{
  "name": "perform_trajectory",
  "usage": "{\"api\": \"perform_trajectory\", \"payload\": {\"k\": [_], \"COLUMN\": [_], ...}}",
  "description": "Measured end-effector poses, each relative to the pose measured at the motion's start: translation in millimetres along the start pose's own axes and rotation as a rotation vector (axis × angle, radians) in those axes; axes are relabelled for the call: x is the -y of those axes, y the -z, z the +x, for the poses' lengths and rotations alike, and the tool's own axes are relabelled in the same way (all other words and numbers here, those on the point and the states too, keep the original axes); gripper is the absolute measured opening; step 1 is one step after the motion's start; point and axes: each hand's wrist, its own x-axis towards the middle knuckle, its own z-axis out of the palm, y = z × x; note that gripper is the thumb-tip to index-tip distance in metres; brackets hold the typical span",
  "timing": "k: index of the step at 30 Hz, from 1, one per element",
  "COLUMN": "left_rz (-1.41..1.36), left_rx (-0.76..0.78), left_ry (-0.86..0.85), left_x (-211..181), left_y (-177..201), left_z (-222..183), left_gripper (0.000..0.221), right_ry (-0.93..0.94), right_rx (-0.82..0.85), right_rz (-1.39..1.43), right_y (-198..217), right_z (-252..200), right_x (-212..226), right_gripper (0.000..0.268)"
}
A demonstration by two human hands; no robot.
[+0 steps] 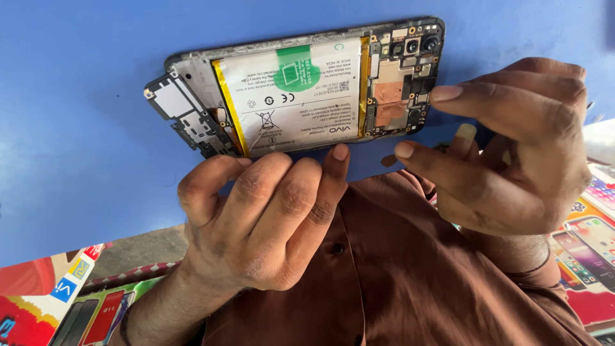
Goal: The person reassembles a disassembled smartphone by hand, placing the motherboard into the chassis and securing it with a screwdriver. They then connect the battery and other internal components.
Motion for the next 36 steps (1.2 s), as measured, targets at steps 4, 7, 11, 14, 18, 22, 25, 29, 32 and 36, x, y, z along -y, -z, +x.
{"api": "perform_trajectory", "payload": {"k": [4,7,11,14,18,22,25,29,32,36], "left_rz": [0.005,0.011,0.018,0.038,0.015,-0.004,0.014,0.035,0.024,-0.003], "left_rx": [0.007,-0.002,0.002,0.002,0.008,0.017,0.013,0.008,-0.006,-0.006], "left_ry": [0.006,0.001,0.004,0.001,0.014,0.008,0.012,0.007,-0.014,0.0], "left_x": [-1,0,0,1,3,4,3,3,1,-2], "left_y": [1,-1,1,2,5,6,5,5,4,1], "left_z": [0,0,1,3,6,7,8,7,7,7], "left_gripper": [0.005,0.004,0.005,0.005,0.007,0.008,0.006,0.005,0.004,0.005], "right_ry": [-0.021,-0.158,-0.187,-0.223,-0.197,-0.227,-0.235,-0.214,-0.177,-0.107], "right_rx": [0.003,0.077,0.158,0.193,0.198,0.231,0.221,0.243,0.233,0.19], "right_rz": [-0.016,-0.057,-0.125,-0.155,-0.167,-0.167,-0.179,-0.209,-0.239,-0.315], "right_y": [-2,0,2,3,3,4,4,5,3,-1], "right_z": [9,13,14,14,14,13,11,6,3,5], "right_x": [8,21,28,32,30,32,35,34,31,29], "right_gripper": [0.011,0.012,0.012,0.013,0.015,0.013,0.011,0.01,0.014,0.013]}}
